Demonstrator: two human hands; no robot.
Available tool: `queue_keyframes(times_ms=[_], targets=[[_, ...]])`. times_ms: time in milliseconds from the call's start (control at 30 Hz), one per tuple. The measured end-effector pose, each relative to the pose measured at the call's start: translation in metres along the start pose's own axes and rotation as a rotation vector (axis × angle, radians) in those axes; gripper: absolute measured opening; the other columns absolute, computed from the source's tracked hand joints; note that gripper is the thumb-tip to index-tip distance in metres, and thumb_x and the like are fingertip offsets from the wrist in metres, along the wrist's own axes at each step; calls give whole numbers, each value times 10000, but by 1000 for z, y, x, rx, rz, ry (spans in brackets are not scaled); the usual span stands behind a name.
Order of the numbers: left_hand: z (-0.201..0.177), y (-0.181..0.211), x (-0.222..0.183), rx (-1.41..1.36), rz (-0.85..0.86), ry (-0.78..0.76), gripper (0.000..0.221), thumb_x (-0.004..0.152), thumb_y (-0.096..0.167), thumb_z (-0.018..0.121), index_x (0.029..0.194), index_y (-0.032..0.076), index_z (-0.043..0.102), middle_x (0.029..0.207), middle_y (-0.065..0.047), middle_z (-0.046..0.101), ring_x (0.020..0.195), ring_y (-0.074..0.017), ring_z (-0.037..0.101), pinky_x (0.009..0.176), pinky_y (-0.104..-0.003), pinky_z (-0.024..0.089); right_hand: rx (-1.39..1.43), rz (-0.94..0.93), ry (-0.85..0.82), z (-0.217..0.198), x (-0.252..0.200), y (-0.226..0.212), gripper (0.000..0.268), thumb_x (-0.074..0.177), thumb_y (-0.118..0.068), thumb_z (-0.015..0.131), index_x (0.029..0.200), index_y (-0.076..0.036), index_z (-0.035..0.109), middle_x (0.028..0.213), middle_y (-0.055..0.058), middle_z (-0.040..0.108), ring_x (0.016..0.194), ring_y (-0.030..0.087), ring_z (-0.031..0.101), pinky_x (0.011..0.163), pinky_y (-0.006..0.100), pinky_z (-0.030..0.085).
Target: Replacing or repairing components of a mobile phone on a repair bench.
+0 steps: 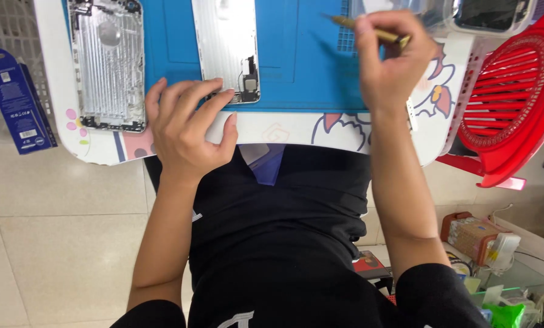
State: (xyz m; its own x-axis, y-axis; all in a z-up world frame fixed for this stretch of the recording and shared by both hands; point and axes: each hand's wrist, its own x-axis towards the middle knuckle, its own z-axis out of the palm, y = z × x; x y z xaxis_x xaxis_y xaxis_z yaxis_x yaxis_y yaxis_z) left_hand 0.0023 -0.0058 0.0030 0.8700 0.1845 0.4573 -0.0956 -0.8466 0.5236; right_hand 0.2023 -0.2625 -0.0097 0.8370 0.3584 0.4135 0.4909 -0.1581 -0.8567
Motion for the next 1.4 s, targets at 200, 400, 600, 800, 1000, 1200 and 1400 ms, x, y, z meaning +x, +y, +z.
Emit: queue_keyframes(times_ms=[200, 400, 600, 800, 1000, 1200, 1400], targets=[[5, 15, 13, 21, 4, -21, 245, 900, 194, 801, 1139, 142, 786, 1252, -2, 690, 1166, -237, 625, 1197, -528, 297, -46, 19, -9, 22, -3, -14, 99, 1093, -32, 707, 1036, 32, 656, 921, 97, 734, 838, 150, 757, 753, 242, 569], [20, 22, 34, -25, -9, 7, 230, 927, 165, 783, 1157, 152, 784, 1295, 0, 679, 1211, -242, 622, 1244, -518, 263, -63, 31, -46, 22, -3, -14, 105, 1089, -26, 704, 1027, 39, 650, 908, 110, 743, 812, 145, 741, 730, 239, 557], [35, 18, 43, -40, 67, 7, 230, 924, 170, 846, 1147, 158, 790, 1269, 12, 687, 1177, -213, 635, 1249, -503, 244, 215, 206, -18, 14, -12, -7, 122, 1102, -58, 679, 1031, 31, 636, 953, 116, 716, 812, 161, 727, 709, 247, 597], [37, 14, 38, -63, 115, 15, 317, 911, 312, 949, 1152, 164, 806, 1177, 53, 709, 1117, -175, 636, 1233, -494, 241, 538, 358, -241, 10, -20, -7, 123, 1063, -87, 680, 1015, 15, 628, 977, 117, 698, 737, 155, 724, 681, 269, 620], [39, 12, 33, -73, 198, 51, 273, 902, 313, 955, 1103, 192, 815, 1102, 84, 720, 1046, -160, 630, 1199, -487, 262, 593, 408, -360, 15, -21, -9, 129, 1062, -84, 678, 1007, 21, 628, 970, 120, 704, 769, 158, 728, 689, 265, 622], [39, 11, 32, -69, 218, 76, 192, 921, 246, 950, 1050, 188, 820, 1058, 92, 730, 1008, -149, 636, 1166, -461, 294, 606, 437, -379, 16, -21, -9, 121, 1065, -79, 677, 1014, 23, 634, 980, 119, 709, 753, 138, 730, 704, 258, 625], [36, 12, 32, -61, 222, 81, 156, 907, 210, 917, 1032, 183, 827, 1040, 91, 740, 999, -145, 632, 1138, -446, 306, 599, 431, -392, 16, -21, -8, 125, 1066, -79, 679, 1013, 24, 631, 973, 121, 710, 747, 137, 730, 695, 254, 619]])
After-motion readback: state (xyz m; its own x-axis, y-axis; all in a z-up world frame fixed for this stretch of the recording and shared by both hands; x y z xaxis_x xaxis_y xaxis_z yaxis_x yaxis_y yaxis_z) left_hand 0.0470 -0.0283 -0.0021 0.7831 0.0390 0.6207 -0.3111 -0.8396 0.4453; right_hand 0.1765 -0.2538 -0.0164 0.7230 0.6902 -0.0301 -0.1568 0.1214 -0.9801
